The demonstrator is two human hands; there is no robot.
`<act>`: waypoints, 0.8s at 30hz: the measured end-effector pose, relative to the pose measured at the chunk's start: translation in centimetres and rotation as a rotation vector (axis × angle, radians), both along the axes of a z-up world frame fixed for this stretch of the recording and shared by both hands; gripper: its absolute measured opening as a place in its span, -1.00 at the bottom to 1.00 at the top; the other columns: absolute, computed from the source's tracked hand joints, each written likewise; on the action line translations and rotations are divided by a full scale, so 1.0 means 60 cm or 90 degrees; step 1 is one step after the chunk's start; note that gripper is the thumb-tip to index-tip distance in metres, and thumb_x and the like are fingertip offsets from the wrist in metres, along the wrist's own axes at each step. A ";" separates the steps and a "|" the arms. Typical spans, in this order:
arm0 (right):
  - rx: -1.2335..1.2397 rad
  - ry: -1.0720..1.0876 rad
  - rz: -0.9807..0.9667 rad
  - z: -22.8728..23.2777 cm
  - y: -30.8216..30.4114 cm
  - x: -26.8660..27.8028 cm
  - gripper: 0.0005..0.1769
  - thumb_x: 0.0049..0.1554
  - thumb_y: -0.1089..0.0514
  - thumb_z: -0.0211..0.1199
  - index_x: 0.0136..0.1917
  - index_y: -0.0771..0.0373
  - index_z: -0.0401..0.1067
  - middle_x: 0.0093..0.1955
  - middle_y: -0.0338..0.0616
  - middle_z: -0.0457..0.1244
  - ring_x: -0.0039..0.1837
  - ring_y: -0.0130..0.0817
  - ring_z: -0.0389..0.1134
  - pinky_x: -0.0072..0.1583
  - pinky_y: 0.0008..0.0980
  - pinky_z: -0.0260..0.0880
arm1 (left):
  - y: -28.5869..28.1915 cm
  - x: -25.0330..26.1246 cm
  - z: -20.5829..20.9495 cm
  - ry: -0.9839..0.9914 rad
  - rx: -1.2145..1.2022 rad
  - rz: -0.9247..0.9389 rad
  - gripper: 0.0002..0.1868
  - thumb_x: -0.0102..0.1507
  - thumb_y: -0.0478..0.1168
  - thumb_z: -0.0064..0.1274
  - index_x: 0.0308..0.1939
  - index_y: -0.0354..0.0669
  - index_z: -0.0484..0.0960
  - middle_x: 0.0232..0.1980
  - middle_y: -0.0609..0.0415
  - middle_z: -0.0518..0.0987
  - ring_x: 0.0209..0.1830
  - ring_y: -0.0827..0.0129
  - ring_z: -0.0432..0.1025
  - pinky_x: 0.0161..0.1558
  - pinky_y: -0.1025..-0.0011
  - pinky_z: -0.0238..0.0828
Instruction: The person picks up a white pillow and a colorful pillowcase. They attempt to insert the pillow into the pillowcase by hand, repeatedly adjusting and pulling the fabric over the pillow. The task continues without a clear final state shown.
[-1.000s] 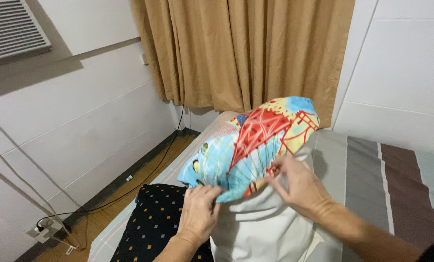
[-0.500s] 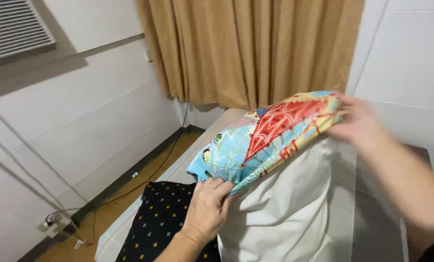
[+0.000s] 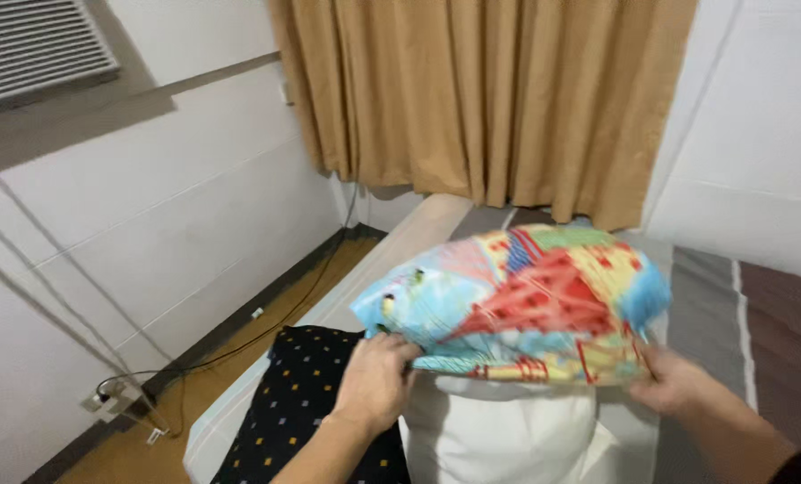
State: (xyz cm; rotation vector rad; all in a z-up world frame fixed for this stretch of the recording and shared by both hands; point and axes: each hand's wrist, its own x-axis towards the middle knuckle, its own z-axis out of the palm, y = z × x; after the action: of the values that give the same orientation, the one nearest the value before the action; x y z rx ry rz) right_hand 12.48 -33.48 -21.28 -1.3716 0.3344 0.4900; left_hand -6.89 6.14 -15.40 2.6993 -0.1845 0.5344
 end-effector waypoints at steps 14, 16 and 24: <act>0.193 -0.030 0.070 0.138 0.066 -0.011 -0.54 0.34 -0.02 -0.11 0.38 0.23 0.32 0.30 0.03 0.33 0.27 -0.19 0.38 0.35 -0.04 0.33 | 0.024 0.015 0.152 0.135 0.029 0.003 -0.68 0.08 -0.13 0.11 -0.13 -0.16 0.65 -0.21 -0.23 0.64 -0.16 -0.12 0.55 0.00 0.07 0.47; 0.189 -0.025 0.095 0.121 0.067 -0.009 -0.51 0.33 0.00 -0.10 0.37 0.34 0.31 0.28 0.13 0.34 0.24 -0.14 0.39 0.33 -0.01 0.36 | 0.023 0.036 0.207 0.181 0.056 0.098 -0.65 0.18 -0.01 -0.09 -0.32 -0.09 0.76 -0.31 -0.19 0.67 -0.24 -0.06 0.60 -0.07 0.07 0.53; 0.234 -0.015 0.100 0.099 0.071 -0.080 -0.50 0.22 0.06 0.03 0.37 0.31 0.33 0.25 0.08 0.39 0.18 -0.14 0.45 0.26 0.00 0.44 | 0.012 0.337 0.226 0.121 -0.014 0.125 -0.30 0.27 0.35 0.03 -0.12 -0.31 0.72 -0.01 -0.34 0.61 -0.01 -0.10 0.50 0.08 0.10 0.43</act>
State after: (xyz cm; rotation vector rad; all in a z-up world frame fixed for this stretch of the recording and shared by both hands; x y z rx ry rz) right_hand 7.67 -29.20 -15.32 -1.0482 0.1094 0.6313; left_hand 13.32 6.87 -1.85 2.7418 0.1381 0.3278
